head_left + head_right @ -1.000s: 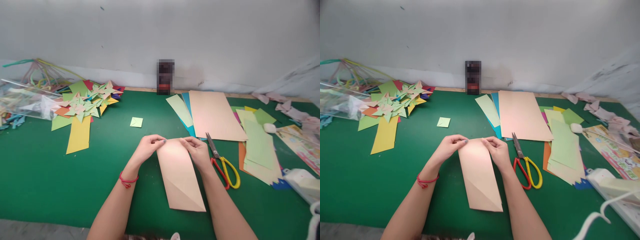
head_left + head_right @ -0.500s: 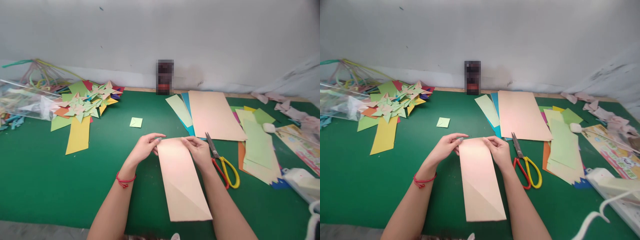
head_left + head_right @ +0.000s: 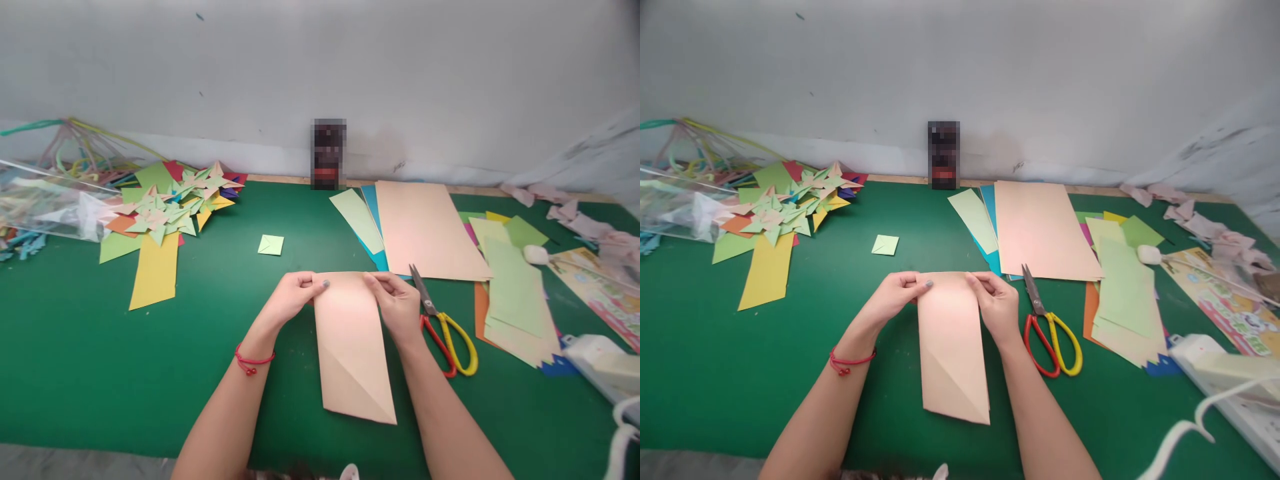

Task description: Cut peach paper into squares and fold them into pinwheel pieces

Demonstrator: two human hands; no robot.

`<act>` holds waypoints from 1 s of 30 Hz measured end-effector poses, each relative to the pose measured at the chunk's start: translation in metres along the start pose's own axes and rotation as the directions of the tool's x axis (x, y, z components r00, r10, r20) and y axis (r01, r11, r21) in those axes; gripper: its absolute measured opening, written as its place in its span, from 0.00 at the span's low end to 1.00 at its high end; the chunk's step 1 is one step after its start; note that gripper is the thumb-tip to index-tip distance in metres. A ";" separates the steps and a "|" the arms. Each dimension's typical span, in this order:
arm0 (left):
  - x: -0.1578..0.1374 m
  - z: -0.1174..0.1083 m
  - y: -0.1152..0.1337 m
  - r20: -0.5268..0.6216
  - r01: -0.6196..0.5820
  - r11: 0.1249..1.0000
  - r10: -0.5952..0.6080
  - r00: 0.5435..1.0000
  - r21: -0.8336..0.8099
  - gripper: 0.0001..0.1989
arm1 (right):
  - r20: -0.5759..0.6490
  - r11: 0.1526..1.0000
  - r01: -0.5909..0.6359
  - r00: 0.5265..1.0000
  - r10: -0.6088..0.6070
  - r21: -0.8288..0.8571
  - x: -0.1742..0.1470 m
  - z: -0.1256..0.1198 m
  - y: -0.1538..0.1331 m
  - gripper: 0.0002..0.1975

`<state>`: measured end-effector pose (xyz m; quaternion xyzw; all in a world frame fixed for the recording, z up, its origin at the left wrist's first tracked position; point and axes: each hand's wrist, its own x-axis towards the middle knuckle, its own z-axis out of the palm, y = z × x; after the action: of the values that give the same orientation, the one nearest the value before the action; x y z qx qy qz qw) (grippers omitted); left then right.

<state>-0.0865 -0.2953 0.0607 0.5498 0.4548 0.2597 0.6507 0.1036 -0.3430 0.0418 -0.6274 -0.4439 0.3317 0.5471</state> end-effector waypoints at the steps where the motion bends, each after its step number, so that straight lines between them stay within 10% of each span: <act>1: 0.000 0.000 0.000 -0.016 -0.011 1.000 0.011 1.000 0.023 0.15 | -0.009 1.000 0.010 1.000 -0.010 -0.010 0.000 0.000 0.000 0.08; 8: 0.001 0.008 0.001 -0.207 -0.036 0.990 0.065 0.976 0.140 0.16 | -0.105 0.998 0.051 0.993 -0.053 -0.021 -0.002 0.004 0.000 0.08; 20: 0.005 0.016 -0.009 -0.182 -0.066 0.991 0.087 0.979 0.119 0.19 | -0.190 0.991 0.126 0.973 -0.134 -0.055 -0.007 0.007 -0.004 0.06; 30: 0.002 0.016 -0.004 -0.157 -0.071 0.990 0.090 0.983 0.120 0.21 | -0.196 0.995 -0.007 0.980 0.026 0.096 -0.003 0.006 -0.004 0.09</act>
<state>-0.0721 -0.3024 0.0564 0.5810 0.4978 0.3033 0.5681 0.0961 -0.3430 0.0441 -0.6342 -0.3658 0.2932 0.6148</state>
